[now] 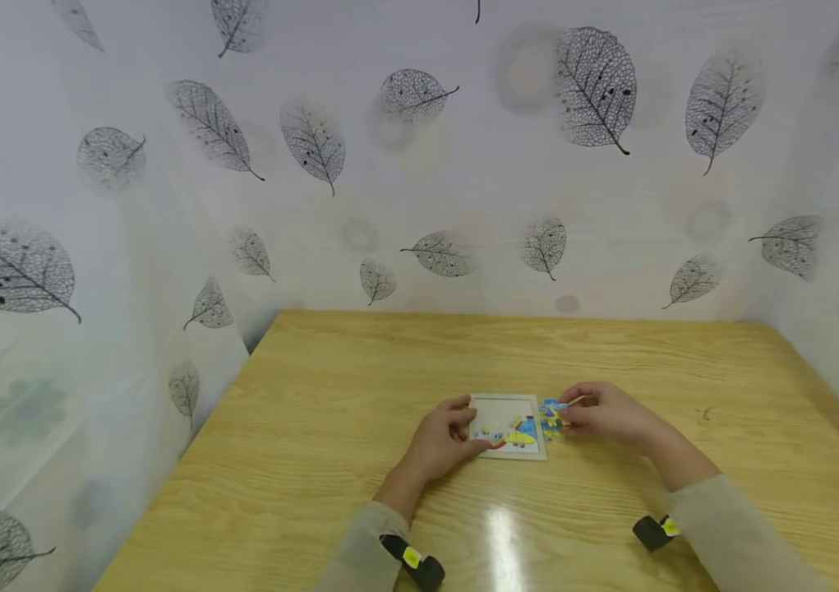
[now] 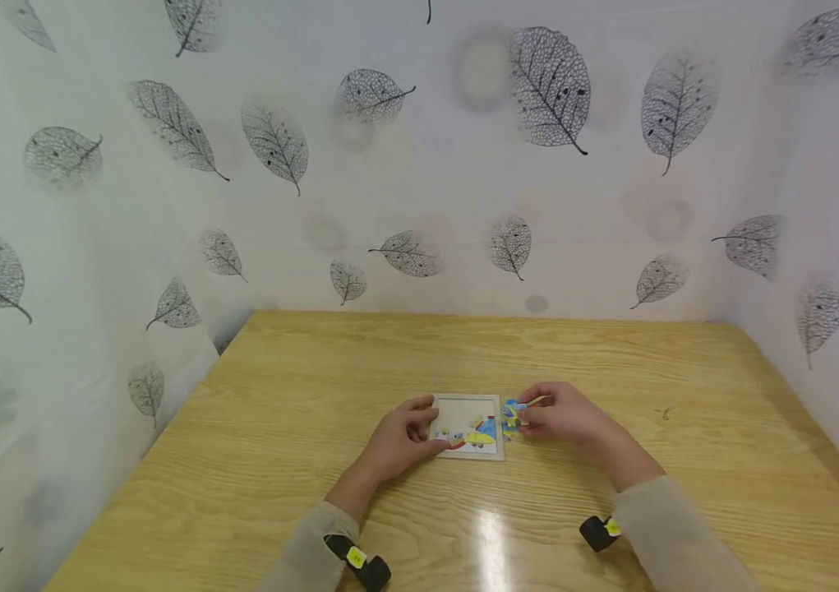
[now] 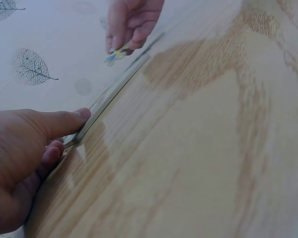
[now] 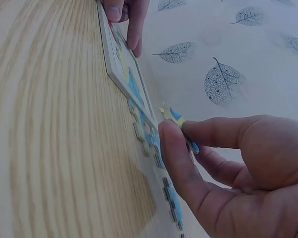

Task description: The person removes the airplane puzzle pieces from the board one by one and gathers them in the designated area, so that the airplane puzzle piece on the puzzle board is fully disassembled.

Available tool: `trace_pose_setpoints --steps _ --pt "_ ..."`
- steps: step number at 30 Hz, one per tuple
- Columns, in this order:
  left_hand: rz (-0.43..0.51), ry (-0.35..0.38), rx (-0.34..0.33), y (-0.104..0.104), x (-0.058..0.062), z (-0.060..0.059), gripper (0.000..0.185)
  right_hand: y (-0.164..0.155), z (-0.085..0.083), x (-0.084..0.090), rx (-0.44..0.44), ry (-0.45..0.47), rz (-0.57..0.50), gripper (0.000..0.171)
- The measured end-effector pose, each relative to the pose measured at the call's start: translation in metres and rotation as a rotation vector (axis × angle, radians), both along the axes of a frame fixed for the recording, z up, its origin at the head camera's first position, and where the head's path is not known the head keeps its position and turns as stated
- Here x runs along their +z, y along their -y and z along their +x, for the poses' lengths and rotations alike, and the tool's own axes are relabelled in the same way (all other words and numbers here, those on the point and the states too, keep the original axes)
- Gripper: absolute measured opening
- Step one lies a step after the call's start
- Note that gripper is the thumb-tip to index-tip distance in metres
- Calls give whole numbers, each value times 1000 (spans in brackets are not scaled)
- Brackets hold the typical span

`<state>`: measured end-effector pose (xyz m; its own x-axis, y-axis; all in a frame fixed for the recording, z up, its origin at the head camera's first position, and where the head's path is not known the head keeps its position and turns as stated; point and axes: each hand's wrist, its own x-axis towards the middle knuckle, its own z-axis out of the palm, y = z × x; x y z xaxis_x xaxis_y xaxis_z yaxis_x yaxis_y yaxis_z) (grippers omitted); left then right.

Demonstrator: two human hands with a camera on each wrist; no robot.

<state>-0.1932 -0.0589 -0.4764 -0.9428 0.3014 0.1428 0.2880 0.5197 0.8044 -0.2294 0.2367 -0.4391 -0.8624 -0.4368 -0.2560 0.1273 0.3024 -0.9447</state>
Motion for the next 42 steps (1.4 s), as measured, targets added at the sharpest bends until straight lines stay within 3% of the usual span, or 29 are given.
trace_pose_setpoints --steps 13,25,33,42 --pt "-12 23 11 2 -1 -1 56 -28 9 -2 -40 -1 74 35" --pt "-38 21 25 1 -2 -2 57 -22 19 7 -137 -167 415 32" --pt "-41 20 22 2 -4 -3 58 -11 18 10 -135 -214 425 25" --pt "-28 27 20 2 -5 -3 57 18 11 13 -69 -128 238 34"
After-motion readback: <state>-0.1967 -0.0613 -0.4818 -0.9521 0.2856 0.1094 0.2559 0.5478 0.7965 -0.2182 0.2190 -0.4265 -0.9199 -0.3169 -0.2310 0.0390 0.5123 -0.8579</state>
